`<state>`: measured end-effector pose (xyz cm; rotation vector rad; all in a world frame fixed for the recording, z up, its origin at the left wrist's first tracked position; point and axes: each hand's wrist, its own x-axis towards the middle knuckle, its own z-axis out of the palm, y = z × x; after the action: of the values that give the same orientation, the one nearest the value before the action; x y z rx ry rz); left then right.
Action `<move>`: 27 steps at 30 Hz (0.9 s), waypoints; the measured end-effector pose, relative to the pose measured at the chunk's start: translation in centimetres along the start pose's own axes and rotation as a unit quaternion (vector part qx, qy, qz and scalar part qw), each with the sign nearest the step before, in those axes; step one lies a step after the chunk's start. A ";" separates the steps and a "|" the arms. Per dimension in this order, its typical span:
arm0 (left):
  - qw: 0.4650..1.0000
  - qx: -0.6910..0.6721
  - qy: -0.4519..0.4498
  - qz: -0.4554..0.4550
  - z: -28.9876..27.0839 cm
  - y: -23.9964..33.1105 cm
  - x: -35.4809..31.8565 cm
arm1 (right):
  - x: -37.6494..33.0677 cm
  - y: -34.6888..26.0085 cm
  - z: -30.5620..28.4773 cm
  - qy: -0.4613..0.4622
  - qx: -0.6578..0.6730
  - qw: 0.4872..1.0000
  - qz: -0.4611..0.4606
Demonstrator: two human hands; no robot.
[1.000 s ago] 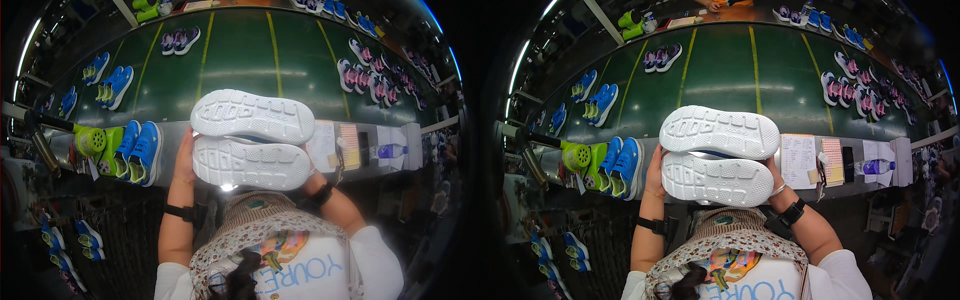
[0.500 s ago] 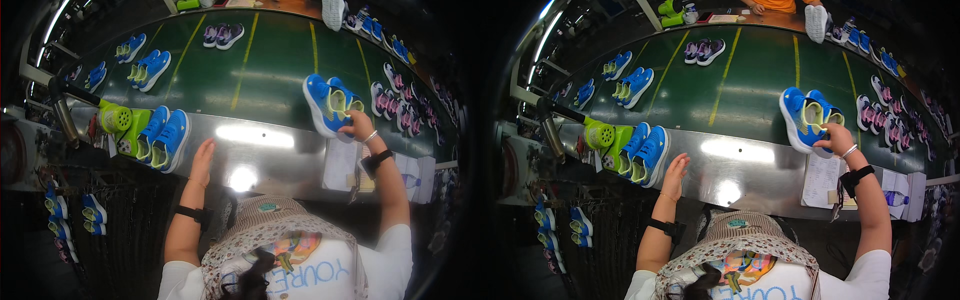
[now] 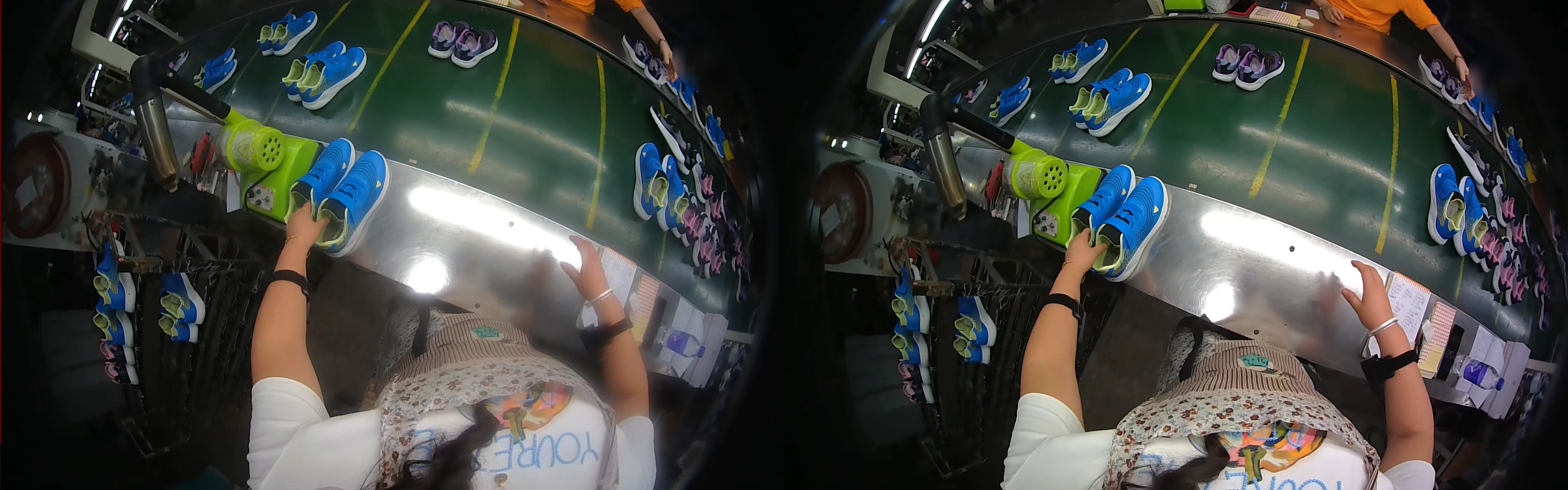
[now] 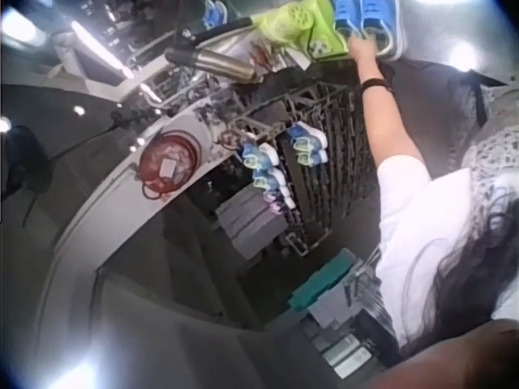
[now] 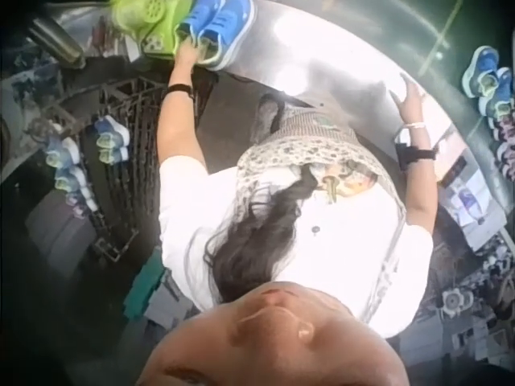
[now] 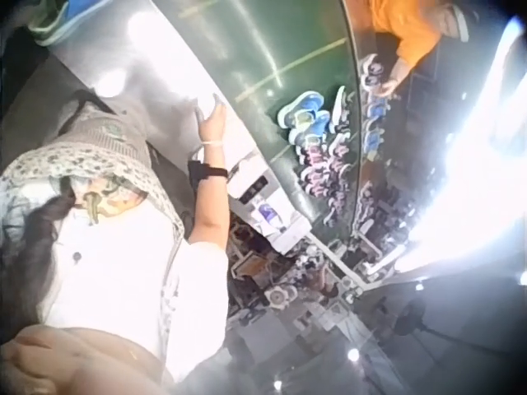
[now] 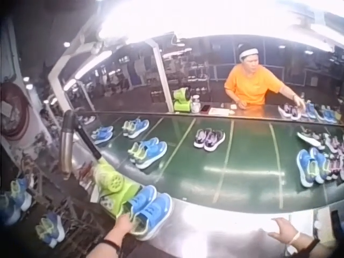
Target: The person picks up a pair of shoes from the conveyor belt, inspects them by hand, and places them on a rack. They repeat this process with another pair of shoes, then pick up a single shoe, inspect it, and place it back on the belt before returning to the rack to organize the shoes.
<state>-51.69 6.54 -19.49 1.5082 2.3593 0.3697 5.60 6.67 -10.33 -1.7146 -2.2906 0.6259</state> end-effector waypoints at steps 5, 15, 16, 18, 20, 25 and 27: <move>0.986 0.106 -0.129 0.005 0.9 1.6 2.4 | -0.8 -4.6 3.2 -0.059 0.028 0.998 -0.008; 0.975 -0.192 -0.107 -0.023 -4.9 2.6 -9.0 | 1.0 -8.0 6.9 -0.122 0.138 0.983 -0.022; 0.976 -0.179 -0.119 -0.017 -6.1 2.7 -11.0 | 1.1 -8.0 7.4 -0.131 0.144 0.981 -0.021; 0.969 -0.210 -0.118 -0.060 -7.9 1.1 -16.3 | 1.5 -9.0 8.1 -0.179 0.142 0.973 -0.045; 0.970 -0.169 -0.119 -0.129 -10.1 -1.2 -22.2 | 2.3 -10.2 9.0 -0.227 0.129 0.960 -0.106; 0.929 -0.099 -0.054 -0.353 -13.9 -7.6 -36.3 | 5.6 -13.6 11.1 -0.292 0.073 0.916 -0.264; 0.881 -0.104 -0.015 -0.461 -14.6 -11.4 -40.6 | 6.5 -16.8 11.5 -0.291 0.050 0.908 -0.296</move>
<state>-50.99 -35.78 -5.38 0.1876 2.5777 0.3209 -15.61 6.59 -13.45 -0.7456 -2.8944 1.1918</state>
